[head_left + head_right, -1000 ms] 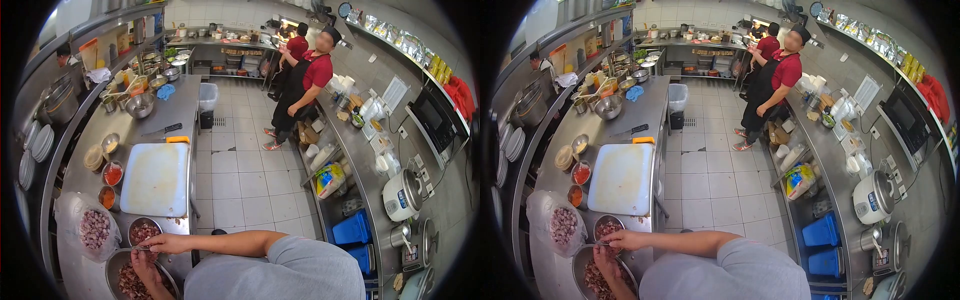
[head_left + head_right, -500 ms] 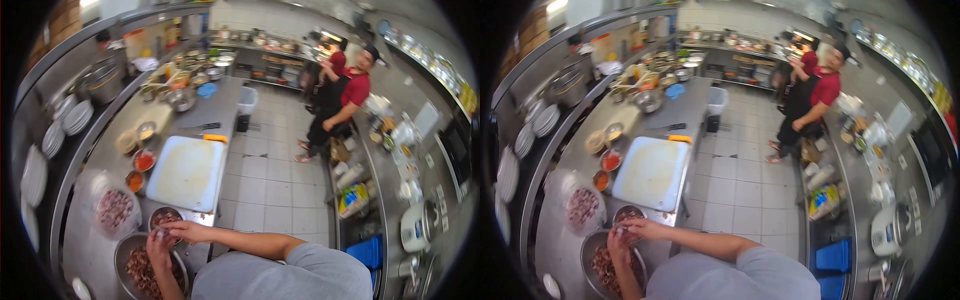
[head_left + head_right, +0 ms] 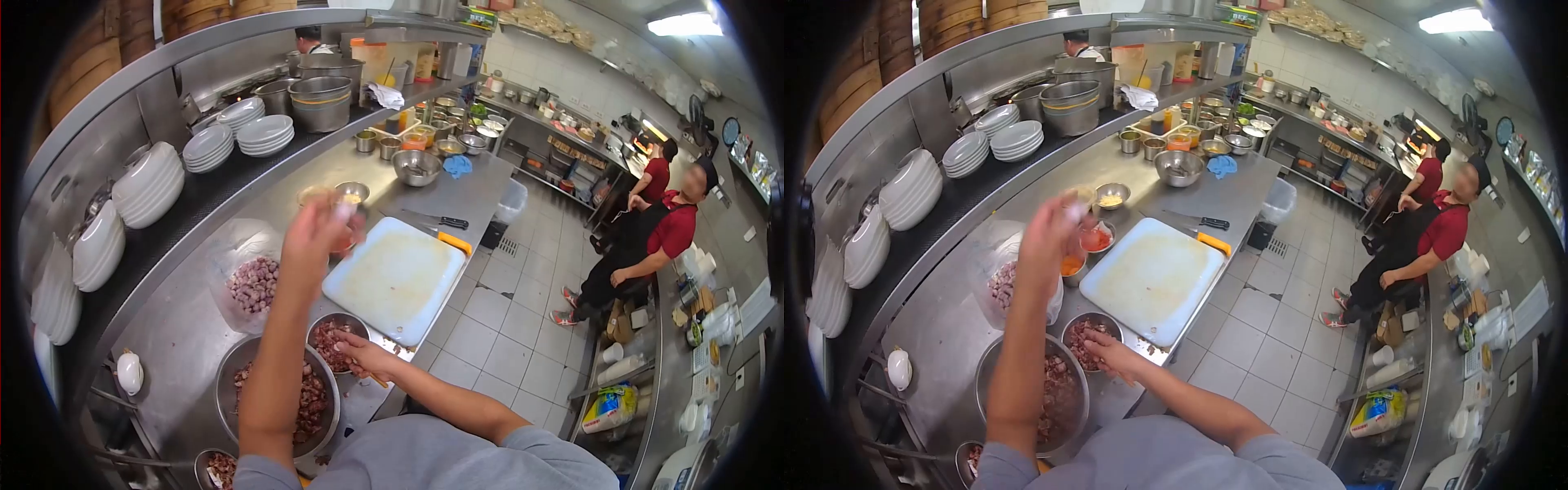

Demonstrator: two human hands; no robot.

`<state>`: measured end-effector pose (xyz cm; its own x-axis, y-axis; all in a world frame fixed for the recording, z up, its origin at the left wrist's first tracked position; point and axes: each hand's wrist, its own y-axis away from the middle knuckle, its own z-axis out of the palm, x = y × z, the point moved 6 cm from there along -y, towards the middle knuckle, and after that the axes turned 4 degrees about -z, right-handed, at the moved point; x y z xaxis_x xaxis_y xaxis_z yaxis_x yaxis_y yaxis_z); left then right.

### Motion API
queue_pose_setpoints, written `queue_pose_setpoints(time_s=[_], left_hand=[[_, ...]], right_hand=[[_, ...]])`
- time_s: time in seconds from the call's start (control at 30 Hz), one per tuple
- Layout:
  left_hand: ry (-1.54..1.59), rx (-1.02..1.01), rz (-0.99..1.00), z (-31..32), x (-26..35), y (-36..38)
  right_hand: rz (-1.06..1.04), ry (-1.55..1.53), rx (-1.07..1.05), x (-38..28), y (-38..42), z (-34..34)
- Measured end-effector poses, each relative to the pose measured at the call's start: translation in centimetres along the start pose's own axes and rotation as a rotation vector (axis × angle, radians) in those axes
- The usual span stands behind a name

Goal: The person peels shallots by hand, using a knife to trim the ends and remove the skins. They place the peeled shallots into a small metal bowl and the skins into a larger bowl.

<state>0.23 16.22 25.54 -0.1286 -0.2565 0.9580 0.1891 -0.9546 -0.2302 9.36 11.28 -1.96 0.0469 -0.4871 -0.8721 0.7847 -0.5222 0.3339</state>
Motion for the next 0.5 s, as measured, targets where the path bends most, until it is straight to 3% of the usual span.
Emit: queue_pose_setpoints(time_s=[0.13, 0.2, 0.3, 0.37, 0.5], left_hand=[[0.123, -0.18, 0.118, 3.6, 6.1, -7.0], [0.179, -0.189, 0.108, 3.5, 6.2, -6.9], [0.141, -0.138, 0.058, 0.9, 0.4, -4.3], [0.255, -0.072, -0.027, -1.8, -5.1, -0.9], [0.225, 0.263, -0.27, -9.3, -18.2, 6.3]], right_hand=[[-0.024, 0.048, -0.008, 0.3, -0.4, -0.5], [-0.128, -0.143, -0.011, -1.6, 1.0, 0.3], [-0.145, -0.06, 0.147, -1.3, 2.0, -1.9], [-0.172, -0.252, 0.053, -1.1, 2.1, -2.0], [-0.234, -0.342, 0.018, -1.2, 3.1, -1.4]])
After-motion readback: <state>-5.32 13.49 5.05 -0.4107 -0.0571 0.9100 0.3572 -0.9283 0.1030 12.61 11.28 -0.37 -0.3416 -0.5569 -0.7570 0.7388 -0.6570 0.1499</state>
